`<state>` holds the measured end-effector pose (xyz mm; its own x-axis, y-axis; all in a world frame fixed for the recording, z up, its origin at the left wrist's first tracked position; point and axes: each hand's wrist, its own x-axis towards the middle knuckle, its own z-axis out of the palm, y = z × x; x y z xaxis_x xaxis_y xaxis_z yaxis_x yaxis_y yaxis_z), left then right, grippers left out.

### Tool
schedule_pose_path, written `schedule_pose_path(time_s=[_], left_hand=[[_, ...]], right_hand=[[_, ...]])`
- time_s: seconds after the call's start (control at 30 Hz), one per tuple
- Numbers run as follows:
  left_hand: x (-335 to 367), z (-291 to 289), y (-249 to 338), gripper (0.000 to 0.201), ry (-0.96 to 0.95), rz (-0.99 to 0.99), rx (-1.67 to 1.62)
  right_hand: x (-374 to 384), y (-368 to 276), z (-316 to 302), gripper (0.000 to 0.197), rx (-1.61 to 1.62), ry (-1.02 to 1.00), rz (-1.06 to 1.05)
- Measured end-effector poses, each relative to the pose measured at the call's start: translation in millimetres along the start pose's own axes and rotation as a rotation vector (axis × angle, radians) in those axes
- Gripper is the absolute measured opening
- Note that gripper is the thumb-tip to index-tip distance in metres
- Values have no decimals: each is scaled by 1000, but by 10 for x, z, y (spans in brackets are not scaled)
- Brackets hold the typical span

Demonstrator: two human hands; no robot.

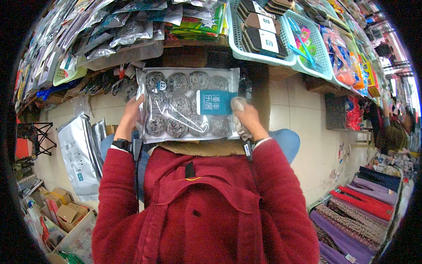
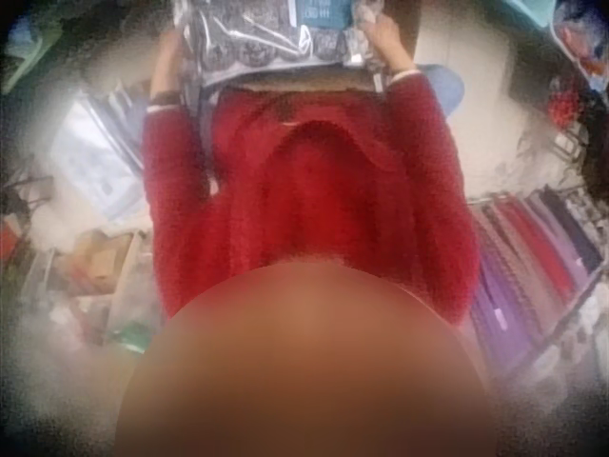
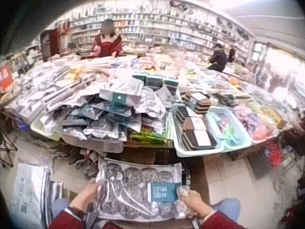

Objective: The person sits on the floor and wipes the surface of several silver shipping envelopes and a clear plastic package containing steel wool pads using a cloth. The person repeatedly picks up each package, wipes it, and places it back down.

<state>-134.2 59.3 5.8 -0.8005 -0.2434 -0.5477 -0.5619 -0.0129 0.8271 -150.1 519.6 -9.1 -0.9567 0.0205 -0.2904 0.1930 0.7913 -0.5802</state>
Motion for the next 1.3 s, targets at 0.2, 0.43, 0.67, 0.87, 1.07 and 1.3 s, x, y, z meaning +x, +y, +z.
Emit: schedule_pose_path(time_s=[0.2,0.43,0.67,0.87,1.07,1.3], left_hand=[[306,-36,-87,37,109,230,254],[382,-55,-55,34,213,371,644],[258,26,187,32,155,317,723],[193,-3,195,25,186,284,774],[176,-55,195,27,224,319,764],[185,2,190,22,211,317,767]], right_hand=[[-60,-261,-153,42,79,94,149],[373,-1687,109,43,488,118,-216],[611,-2756,1244,21,-372,23,-1143],[1245,-1416,512,35,-467,112,-851],[1105,-181,-334,38,-602,61,-299],[708,-1881,650,29,-16,158,-820]])
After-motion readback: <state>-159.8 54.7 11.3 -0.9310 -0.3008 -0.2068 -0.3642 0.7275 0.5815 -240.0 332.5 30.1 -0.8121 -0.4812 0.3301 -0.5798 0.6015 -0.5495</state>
